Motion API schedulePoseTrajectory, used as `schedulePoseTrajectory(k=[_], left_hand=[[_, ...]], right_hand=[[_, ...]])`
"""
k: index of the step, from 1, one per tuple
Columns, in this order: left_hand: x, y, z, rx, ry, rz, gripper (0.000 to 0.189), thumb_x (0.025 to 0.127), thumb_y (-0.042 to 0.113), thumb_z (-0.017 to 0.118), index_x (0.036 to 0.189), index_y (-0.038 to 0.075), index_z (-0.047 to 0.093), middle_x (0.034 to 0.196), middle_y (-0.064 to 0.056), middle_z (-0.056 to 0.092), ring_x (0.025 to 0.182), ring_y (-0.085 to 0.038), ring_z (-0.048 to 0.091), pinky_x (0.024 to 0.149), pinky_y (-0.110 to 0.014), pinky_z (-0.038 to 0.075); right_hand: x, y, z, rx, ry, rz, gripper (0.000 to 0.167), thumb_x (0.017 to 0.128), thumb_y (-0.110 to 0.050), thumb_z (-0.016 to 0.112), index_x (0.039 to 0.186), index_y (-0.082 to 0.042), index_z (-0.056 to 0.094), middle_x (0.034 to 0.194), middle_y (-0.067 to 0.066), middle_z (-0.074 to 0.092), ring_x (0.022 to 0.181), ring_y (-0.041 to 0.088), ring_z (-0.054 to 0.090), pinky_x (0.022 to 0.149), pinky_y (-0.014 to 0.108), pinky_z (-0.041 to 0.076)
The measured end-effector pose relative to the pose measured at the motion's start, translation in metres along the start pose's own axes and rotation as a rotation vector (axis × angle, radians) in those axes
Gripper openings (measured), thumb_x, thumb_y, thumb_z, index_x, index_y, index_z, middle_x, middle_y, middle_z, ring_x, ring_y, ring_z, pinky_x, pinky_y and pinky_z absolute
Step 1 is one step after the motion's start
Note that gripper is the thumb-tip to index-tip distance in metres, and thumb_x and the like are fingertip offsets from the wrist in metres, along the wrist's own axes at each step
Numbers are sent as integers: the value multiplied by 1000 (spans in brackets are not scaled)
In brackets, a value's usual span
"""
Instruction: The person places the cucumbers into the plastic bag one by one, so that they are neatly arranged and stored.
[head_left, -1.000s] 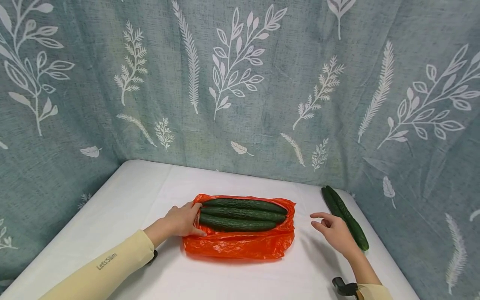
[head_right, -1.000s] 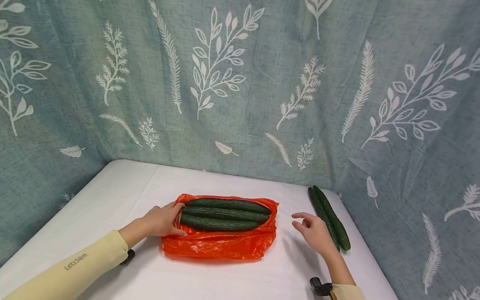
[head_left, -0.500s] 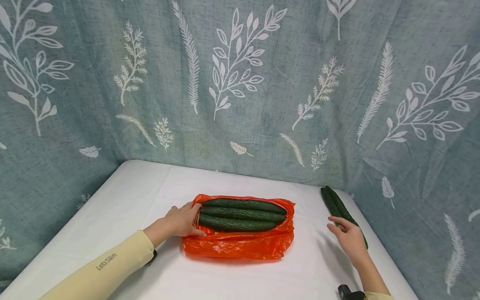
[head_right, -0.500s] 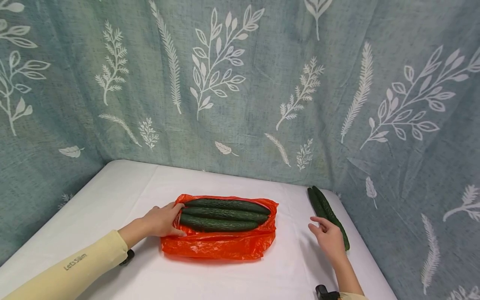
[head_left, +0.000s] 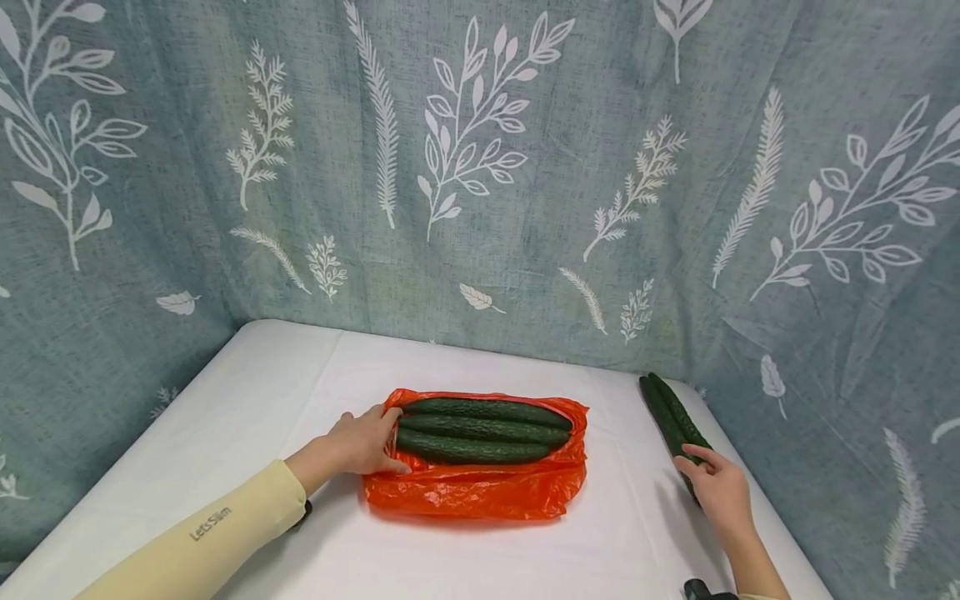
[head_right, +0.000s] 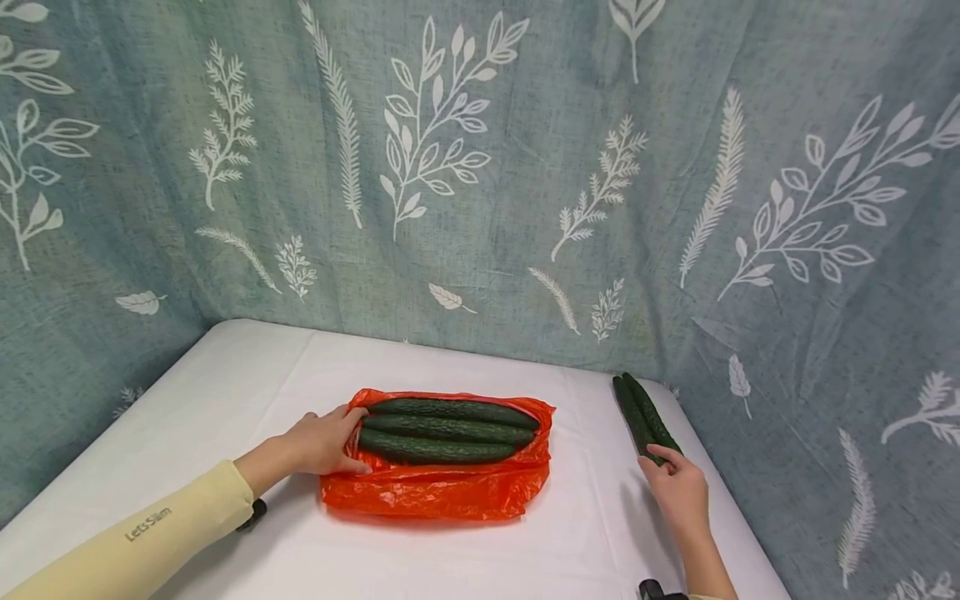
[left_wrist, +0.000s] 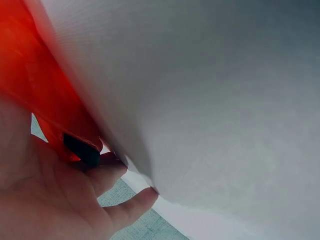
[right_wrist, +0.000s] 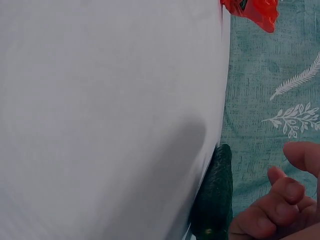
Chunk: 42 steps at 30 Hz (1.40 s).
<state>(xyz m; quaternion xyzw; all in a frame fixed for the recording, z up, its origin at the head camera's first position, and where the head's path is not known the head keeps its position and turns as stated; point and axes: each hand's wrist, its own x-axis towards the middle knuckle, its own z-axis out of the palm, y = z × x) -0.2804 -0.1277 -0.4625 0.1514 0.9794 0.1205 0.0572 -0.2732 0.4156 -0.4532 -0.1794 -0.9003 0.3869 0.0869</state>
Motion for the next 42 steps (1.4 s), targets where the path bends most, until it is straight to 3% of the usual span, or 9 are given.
schedulePoseTrajectory(k=[11, 16, 20, 23, 26, 33, 37, 40, 42], left_hand=[[0, -2, 0, -3, -1, 6, 104, 75, 69, 76, 150, 8, 38, 143, -19, 50, 128, -34, 54, 101, -61, 40], [0, -2, 0, 0, -1, 12, 104, 75, 70, 75, 150, 7, 38, 143, -19, 50, 128, -34, 54, 101, -61, 40], [0, -2, 0, 0, -1, 13, 104, 76, 69, 76, 150, 7, 38, 144, -20, 49, 130, -35, 53, 103, -63, 39], [0, -2, 0, 4, -1, 14, 104, 76, 69, 76, 150, 7, 38, 144, -20, 49, 130, -35, 53, 103, -63, 39], [0, -1, -1, 7, -1, 12, 104, 76, 69, 75, 151, 7, 38, 143, -20, 50, 128, -35, 54, 102, -62, 40], [-1, -1, -1, 5, -3, 9, 105, 76, 69, 75, 151, 7, 38, 144, -19, 50, 128, -34, 54, 102, -62, 40], [0, -2, -1, -1, -5, 7, 105, 76, 69, 76, 151, 7, 38, 144, -19, 50, 129, -34, 54, 103, -62, 39], [0, -2, -1, -6, -8, 8, 104, 76, 69, 76, 151, 7, 38, 145, -20, 49, 130, -35, 53, 104, -63, 39], [0, -2, -1, -6, -8, 9, 104, 76, 69, 76, 151, 7, 38, 145, -20, 49, 130, -35, 53, 104, -63, 38]], right_hand=[[2, 10, -3, 33, 95, 90, 51, 97, -33, 65, 138, -4, 59, 62, -3, 43, 60, 19, 40, 58, 37, 36], [4, 14, -3, 45, 120, 126, 52, 96, -34, 66, 137, -1, 59, 70, 3, 48, 80, 25, 46, 69, 41, 38], [7, 19, -1, 82, 102, 154, 56, 95, -34, 67, 138, 1, 58, 108, 22, 61, 112, 42, 51, 91, 57, 45], [8, 22, 0, 113, 76, 178, 60, 95, -35, 67, 140, 3, 55, 143, 31, 47, 134, 50, 40, 107, 63, 36], [9, 23, 0, 125, 62, 193, 64, 94, -34, 68, 142, 4, 52, 150, 33, 39, 138, 51, 36, 110, 62, 33], [7, 21, 0, 87, 35, 185, 65, 94, -33, 68, 144, 4, 50, 150, 35, 38, 137, 53, 36, 108, 62, 36], [8, 20, 4, 55, 56, 151, 52, 95, -26, 65, 139, 1, 57, 142, 31, 49, 125, 48, 48, 87, 56, 49], [8, 19, 7, 31, 79, 123, 46, 95, -22, 66, 135, 0, 60, 114, 23, 61, 100, 37, 54, 68, 40, 46], [9, 18, 8, 20, 72, 109, 45, 94, -19, 65, 135, -1, 59, 89, 13, 60, 86, 30, 51, 63, 35, 41]])
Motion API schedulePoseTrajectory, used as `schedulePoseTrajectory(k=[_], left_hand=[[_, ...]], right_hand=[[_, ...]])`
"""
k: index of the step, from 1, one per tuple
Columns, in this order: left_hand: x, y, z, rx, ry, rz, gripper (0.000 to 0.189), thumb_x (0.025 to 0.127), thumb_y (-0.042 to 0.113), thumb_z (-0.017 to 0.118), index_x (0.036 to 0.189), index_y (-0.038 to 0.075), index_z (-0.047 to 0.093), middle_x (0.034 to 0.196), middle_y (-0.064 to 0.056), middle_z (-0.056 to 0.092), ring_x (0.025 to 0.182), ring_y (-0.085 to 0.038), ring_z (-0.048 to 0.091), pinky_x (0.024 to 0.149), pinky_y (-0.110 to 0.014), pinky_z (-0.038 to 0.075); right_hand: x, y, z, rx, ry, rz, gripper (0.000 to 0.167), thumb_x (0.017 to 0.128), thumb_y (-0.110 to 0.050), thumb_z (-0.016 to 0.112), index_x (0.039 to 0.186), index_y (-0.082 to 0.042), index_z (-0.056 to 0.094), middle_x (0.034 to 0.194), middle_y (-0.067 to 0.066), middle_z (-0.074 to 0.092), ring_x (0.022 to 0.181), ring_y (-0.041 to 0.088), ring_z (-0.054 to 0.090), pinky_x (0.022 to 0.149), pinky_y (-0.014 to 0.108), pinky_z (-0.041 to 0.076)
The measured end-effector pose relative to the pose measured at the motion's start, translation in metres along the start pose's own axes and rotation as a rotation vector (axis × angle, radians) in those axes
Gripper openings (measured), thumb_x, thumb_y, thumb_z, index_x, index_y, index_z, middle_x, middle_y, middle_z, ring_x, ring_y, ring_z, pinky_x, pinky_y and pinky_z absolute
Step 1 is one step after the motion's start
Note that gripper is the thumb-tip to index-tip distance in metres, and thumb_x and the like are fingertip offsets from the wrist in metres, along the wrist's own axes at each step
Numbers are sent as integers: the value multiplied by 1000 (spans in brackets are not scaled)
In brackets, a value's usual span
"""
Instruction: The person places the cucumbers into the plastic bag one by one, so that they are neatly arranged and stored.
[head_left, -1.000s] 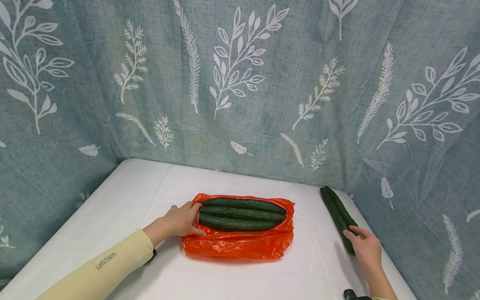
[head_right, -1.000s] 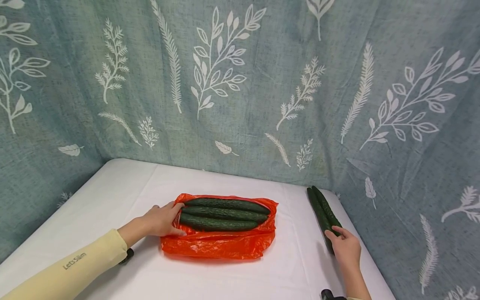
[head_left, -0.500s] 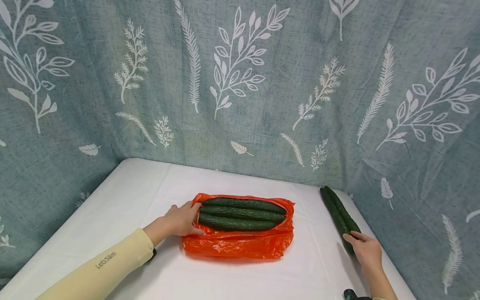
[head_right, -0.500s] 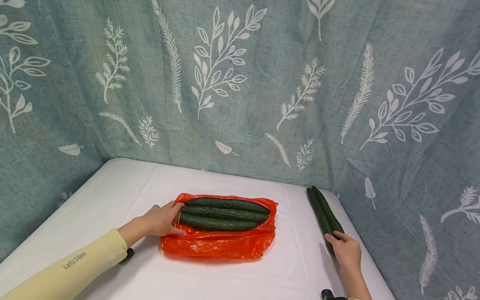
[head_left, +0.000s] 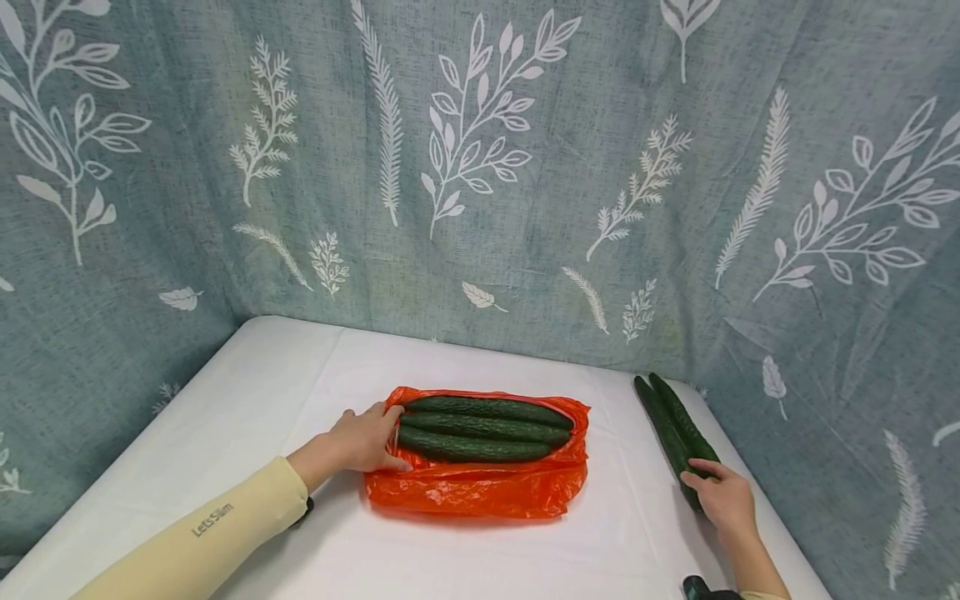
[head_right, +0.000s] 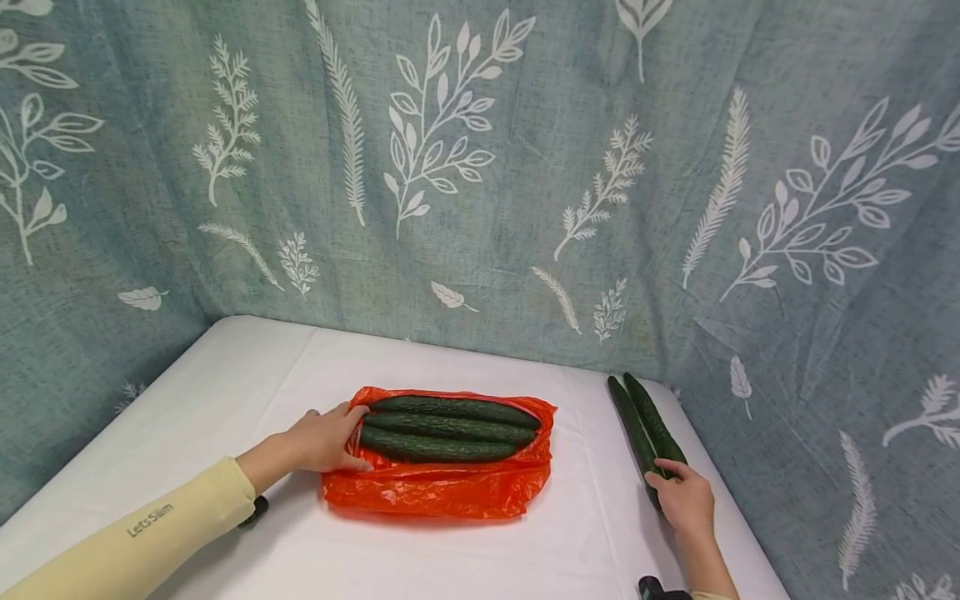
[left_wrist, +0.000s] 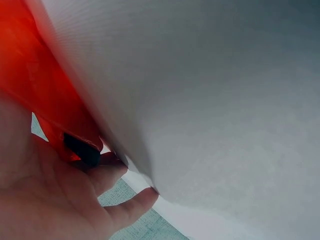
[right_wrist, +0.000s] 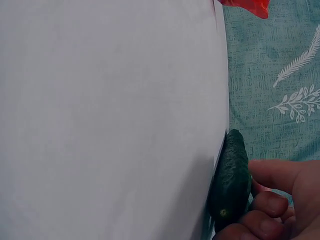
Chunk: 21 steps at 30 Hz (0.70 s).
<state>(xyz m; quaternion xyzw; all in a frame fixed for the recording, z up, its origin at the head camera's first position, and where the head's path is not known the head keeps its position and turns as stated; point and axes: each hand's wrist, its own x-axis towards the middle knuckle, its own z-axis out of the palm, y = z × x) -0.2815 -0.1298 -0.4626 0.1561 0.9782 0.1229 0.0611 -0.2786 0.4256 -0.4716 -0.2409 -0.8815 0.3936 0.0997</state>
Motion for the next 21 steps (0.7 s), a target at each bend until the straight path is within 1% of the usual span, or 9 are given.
schedulePoseTrajectory(k=[2, 3, 4, 6, 7, 9, 10, 15, 21], left_hand=[[0, 0, 0, 0, 2, 3, 104, 76, 69, 76, 151, 7, 38, 144, -20, 49, 129, -35, 54, 103, -63, 38], [0, 0, 1, 0, 3, 3, 104, 76, 68, 76, 151, 7, 38, 144, -20, 49, 129, -35, 54, 103, -63, 38], [0, 0, 1, 0, 3, 4, 104, 76, 68, 76, 151, 7, 38, 144, -20, 49, 129, -35, 54, 103, -63, 38], [1, 0, 1, -3, 4, 5, 104, 76, 68, 76, 151, 7, 38, 144, -20, 49, 129, -35, 54, 103, -64, 38], [0, 0, 0, -6, 4, 5, 104, 76, 68, 76, 151, 7, 38, 145, -20, 49, 129, -36, 53, 104, -64, 38], [0, 0, 0, -9, 2, 3, 104, 76, 68, 76, 152, 7, 38, 146, -21, 48, 131, -36, 53, 104, -64, 37], [0, 0, 0, -8, 1, 3, 104, 76, 68, 76, 152, 7, 38, 146, -21, 48, 131, -36, 53, 104, -64, 37], [0, 1, -1, -4, -3, -1, 104, 76, 68, 76, 152, 8, 37, 147, -21, 47, 132, -36, 52, 105, -64, 37], [0, 1, -1, 3, -4, -3, 104, 76, 68, 76, 152, 8, 37, 145, -20, 48, 130, -35, 53, 104, -63, 38]], right_hand=[[0, -1, 0, -13, -18, -16, 49, 93, -16, 66, 138, 0, 56, 76, 7, 54, 85, 28, 49, 66, 37, 43], [1, -1, -1, -19, -33, -20, 52, 92, -16, 65, 140, 1, 54, 75, 7, 54, 86, 30, 51, 68, 39, 45], [1, -1, -1, -23, -51, -22, 55, 92, -15, 64, 142, 2, 51, 78, 13, 57, 91, 34, 54, 73, 44, 48], [1, -3, -3, -27, -87, -17, 60, 92, -16, 63, 146, 4, 47, 103, 26, 63, 110, 45, 54, 88, 54, 49], [2, -4, -3, -32, -104, -10, 61, 93, -18, 63, 146, 5, 45, 119, 31, 60, 121, 49, 50, 96, 59, 47], [3, -6, -4, -41, -139, 9, 62, 95, -24, 63, 147, 5, 44, 144, 35, 45, 133, 54, 40, 103, 62, 41], [3, -7, -4, -46, -153, 19, 63, 96, -27, 62, 147, 5, 45, 150, 36, 38, 136, 54, 37, 105, 63, 40], [3, -10, -3, -49, -193, 35, 65, 96, -37, 62, 144, 5, 48, 152, 35, 33, 137, 55, 34, 104, 63, 41], [7, -9, 4, -38, -204, 69, 68, 94, -39, 64, 145, 4, 47, 155, 36, 29, 141, 55, 28, 107, 65, 38]])
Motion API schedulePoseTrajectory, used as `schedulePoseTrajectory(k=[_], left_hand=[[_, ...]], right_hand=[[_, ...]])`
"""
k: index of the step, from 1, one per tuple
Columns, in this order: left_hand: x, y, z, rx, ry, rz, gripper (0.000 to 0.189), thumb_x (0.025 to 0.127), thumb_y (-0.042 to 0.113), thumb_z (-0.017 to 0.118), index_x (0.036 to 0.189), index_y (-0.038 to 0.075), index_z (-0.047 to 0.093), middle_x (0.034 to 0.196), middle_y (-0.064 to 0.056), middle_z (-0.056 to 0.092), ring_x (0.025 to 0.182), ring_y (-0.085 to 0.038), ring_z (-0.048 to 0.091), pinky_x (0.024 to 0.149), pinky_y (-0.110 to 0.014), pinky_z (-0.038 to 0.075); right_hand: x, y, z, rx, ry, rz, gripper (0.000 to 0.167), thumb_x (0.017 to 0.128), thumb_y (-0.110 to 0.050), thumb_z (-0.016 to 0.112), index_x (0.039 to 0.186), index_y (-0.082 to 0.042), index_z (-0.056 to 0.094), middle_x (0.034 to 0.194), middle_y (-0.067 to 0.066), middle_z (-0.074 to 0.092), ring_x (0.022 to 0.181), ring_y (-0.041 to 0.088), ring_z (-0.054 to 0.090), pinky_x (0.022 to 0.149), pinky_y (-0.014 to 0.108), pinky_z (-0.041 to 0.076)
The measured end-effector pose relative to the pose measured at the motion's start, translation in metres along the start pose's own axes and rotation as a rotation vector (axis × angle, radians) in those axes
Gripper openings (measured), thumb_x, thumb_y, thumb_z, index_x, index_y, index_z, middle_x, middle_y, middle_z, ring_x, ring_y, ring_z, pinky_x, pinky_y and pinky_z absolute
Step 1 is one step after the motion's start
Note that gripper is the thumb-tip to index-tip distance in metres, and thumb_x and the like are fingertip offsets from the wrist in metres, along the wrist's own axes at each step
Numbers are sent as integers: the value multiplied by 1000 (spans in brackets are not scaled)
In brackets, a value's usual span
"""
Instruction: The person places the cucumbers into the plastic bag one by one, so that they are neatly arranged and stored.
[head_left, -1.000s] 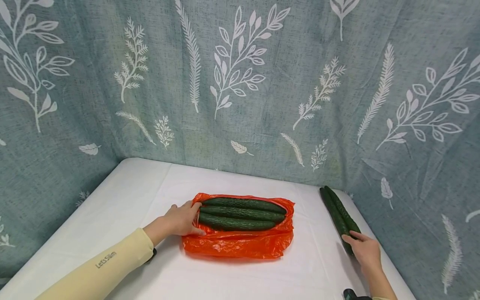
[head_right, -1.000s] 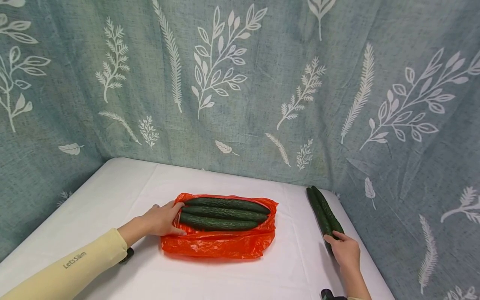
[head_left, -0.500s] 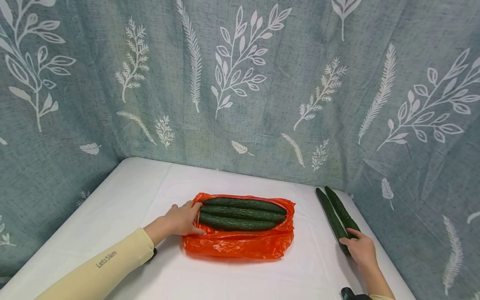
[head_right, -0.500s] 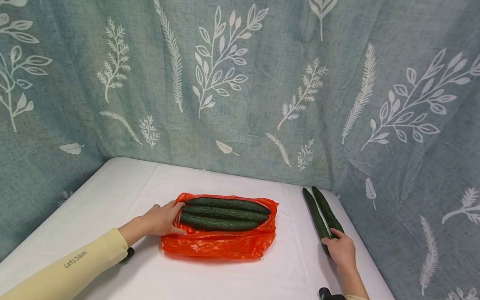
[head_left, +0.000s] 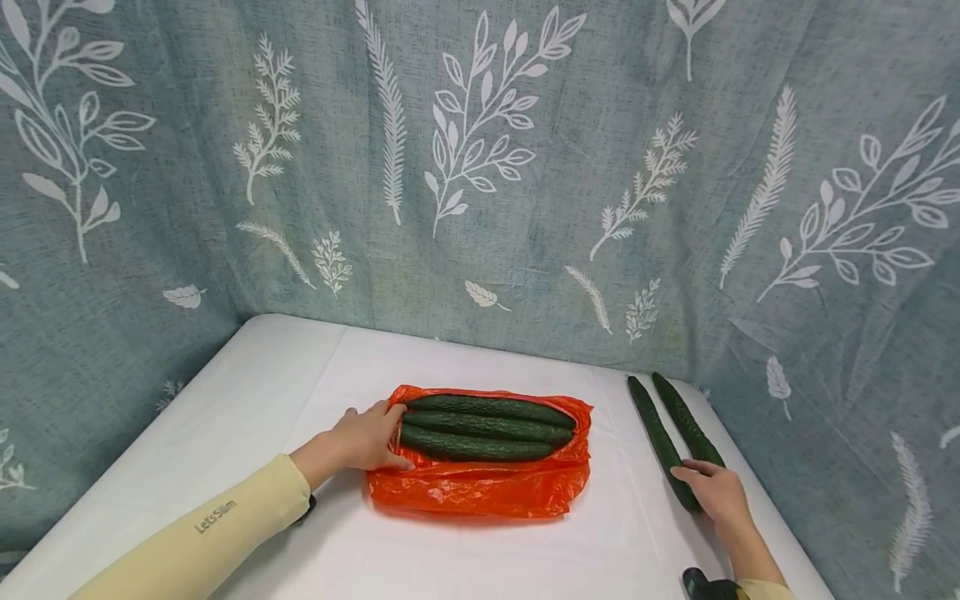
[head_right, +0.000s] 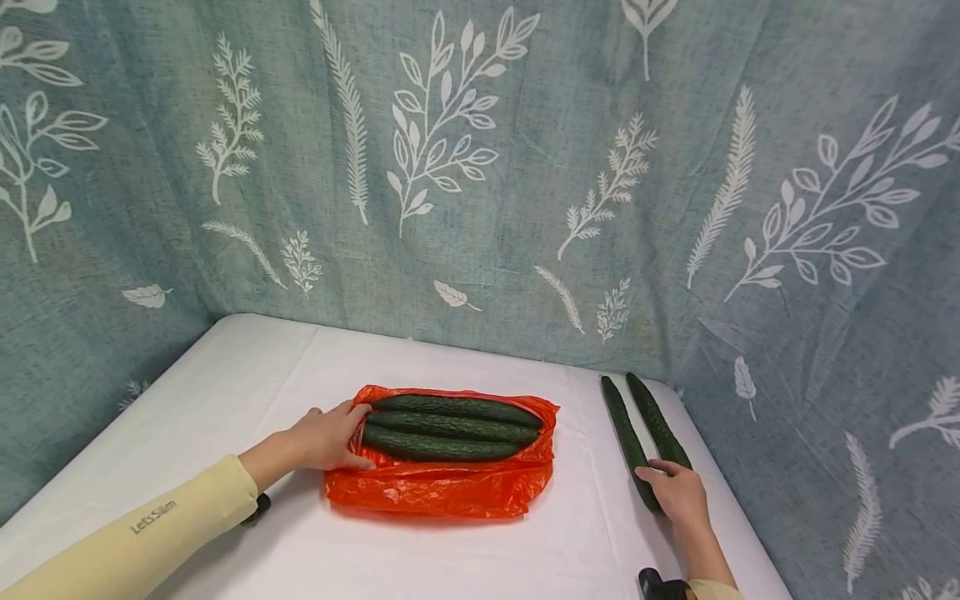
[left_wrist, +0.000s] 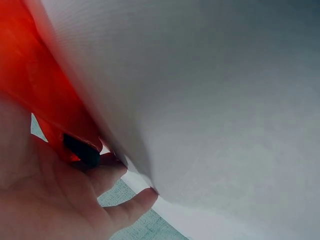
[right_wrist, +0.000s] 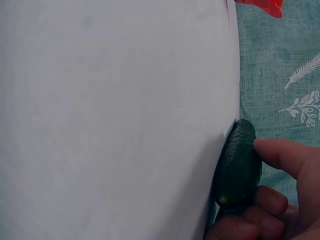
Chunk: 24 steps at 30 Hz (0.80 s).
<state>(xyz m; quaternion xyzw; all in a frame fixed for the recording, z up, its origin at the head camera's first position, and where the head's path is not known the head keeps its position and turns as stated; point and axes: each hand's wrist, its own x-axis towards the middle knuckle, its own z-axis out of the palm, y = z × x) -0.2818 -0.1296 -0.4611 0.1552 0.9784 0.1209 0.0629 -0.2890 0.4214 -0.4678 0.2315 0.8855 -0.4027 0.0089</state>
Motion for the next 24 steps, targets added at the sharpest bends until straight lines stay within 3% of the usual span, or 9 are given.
schedulePoseTrajectory(k=[13, 24], left_hand=[[2, -1, 4, 5, -1, 0, 105, 76, 69, 75, 153, 8, 37, 146, -20, 48, 130, -35, 53, 104, -63, 38], [0, 0, 0, -1, -9, -11, 105, 77, 69, 75, 153, 8, 36, 148, -21, 46, 132, -36, 51, 105, -63, 37]], right_hand=[[10, 0, 0, 4, -27, -7, 87, 89, -55, 69, 148, 4, 44, 157, 36, 24, 141, 56, 27, 104, 67, 39], [11, -2, 2, 72, -29, 46, 90, 87, -54, 72, 149, 4, 42, 158, 37, 19, 143, 55, 23, 110, 67, 33]])
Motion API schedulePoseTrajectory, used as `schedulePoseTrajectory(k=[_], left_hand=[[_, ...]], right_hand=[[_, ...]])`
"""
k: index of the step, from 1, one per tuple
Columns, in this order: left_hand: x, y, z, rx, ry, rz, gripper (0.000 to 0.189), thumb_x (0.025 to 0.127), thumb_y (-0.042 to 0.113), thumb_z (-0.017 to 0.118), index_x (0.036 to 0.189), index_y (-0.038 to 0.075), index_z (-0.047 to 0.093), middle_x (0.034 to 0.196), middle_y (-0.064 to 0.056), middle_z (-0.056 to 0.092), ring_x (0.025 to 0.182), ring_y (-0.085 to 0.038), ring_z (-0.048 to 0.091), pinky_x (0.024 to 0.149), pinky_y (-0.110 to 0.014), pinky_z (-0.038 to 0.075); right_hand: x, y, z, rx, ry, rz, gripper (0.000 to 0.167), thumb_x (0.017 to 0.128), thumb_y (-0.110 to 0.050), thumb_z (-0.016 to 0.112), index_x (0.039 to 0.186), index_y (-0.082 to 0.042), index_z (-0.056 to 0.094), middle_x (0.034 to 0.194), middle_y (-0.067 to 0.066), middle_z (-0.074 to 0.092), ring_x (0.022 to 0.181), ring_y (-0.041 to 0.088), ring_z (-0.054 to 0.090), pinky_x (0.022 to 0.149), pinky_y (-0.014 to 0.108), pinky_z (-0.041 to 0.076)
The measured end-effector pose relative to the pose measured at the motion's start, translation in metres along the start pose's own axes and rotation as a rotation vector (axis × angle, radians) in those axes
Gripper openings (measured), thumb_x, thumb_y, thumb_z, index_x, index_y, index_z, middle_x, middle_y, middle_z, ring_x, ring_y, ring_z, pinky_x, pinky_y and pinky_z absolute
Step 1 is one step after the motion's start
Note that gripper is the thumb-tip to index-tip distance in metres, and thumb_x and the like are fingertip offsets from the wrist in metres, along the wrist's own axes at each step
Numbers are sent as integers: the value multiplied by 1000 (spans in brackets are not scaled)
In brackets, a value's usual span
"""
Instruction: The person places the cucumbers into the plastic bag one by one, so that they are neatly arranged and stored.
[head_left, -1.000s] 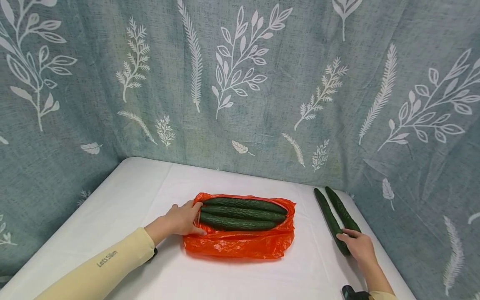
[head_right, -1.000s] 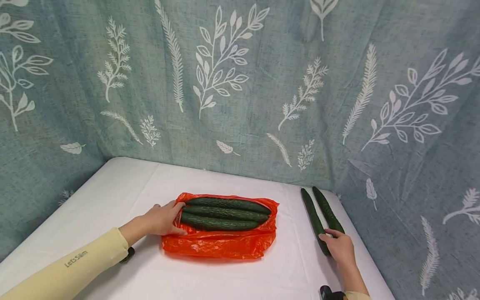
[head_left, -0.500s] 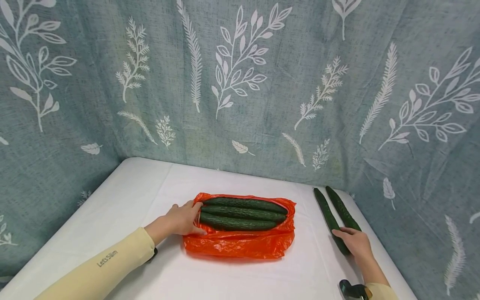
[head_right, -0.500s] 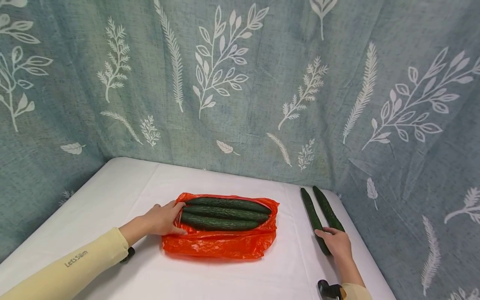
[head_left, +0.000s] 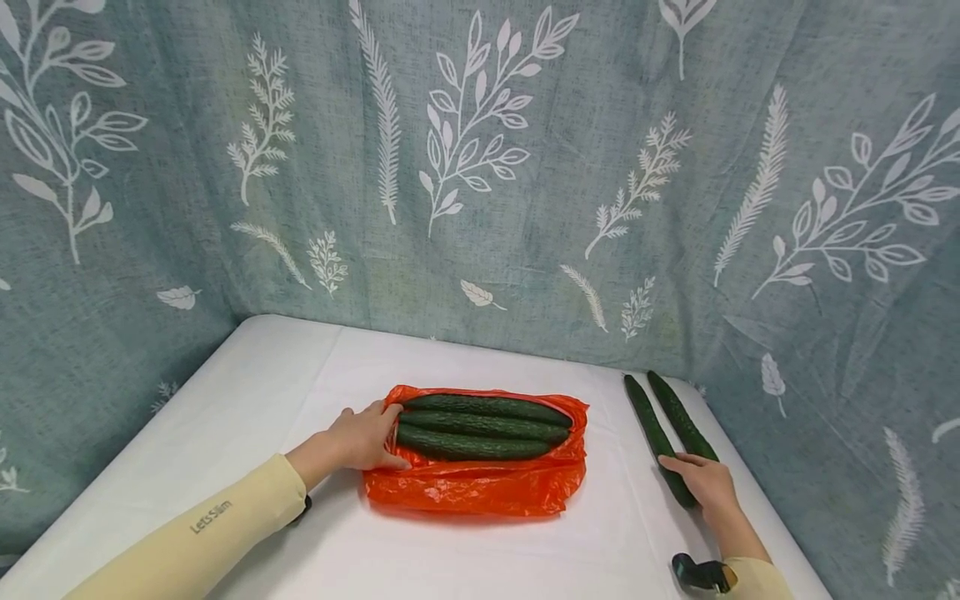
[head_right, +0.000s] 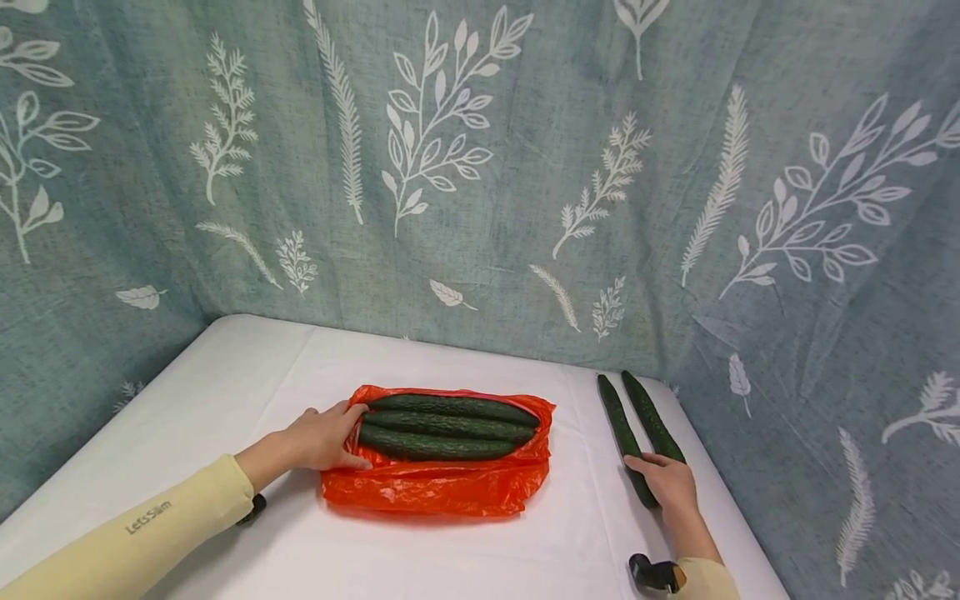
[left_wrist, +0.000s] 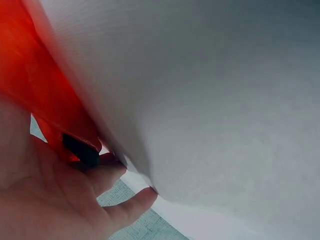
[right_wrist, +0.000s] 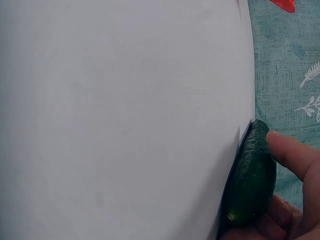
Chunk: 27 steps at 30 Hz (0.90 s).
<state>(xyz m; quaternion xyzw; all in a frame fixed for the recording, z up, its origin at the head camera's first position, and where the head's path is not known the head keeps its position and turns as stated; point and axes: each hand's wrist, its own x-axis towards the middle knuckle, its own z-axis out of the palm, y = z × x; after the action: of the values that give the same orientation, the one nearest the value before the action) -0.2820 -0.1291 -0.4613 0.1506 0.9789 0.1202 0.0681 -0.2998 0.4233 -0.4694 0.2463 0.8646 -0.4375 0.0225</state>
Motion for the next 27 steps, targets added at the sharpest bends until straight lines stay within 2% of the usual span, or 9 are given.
schedulePoseTrajectory(k=[16, 27], left_hand=[[-1, -1, 2, 14, 17, 7, 105, 76, 70, 75, 151, 7, 38, 144, -21, 49, 128, -36, 54, 102, -62, 40], [0, 0, 2, 9, 19, 8, 104, 76, 70, 75, 151, 8, 38, 142, -18, 51, 126, -33, 55, 101, -60, 40]], right_hand=[[1, 0, 8, -10, 70, -1, 74, 91, -38, 70, 144, 7, 46, 155, 38, 26, 143, 55, 25, 112, 65, 31], [0, -1, 7, 7, 92, -22, 71, 88, -32, 74, 139, 11, 51, 155, 39, 25, 142, 56, 23, 113, 63, 30]])
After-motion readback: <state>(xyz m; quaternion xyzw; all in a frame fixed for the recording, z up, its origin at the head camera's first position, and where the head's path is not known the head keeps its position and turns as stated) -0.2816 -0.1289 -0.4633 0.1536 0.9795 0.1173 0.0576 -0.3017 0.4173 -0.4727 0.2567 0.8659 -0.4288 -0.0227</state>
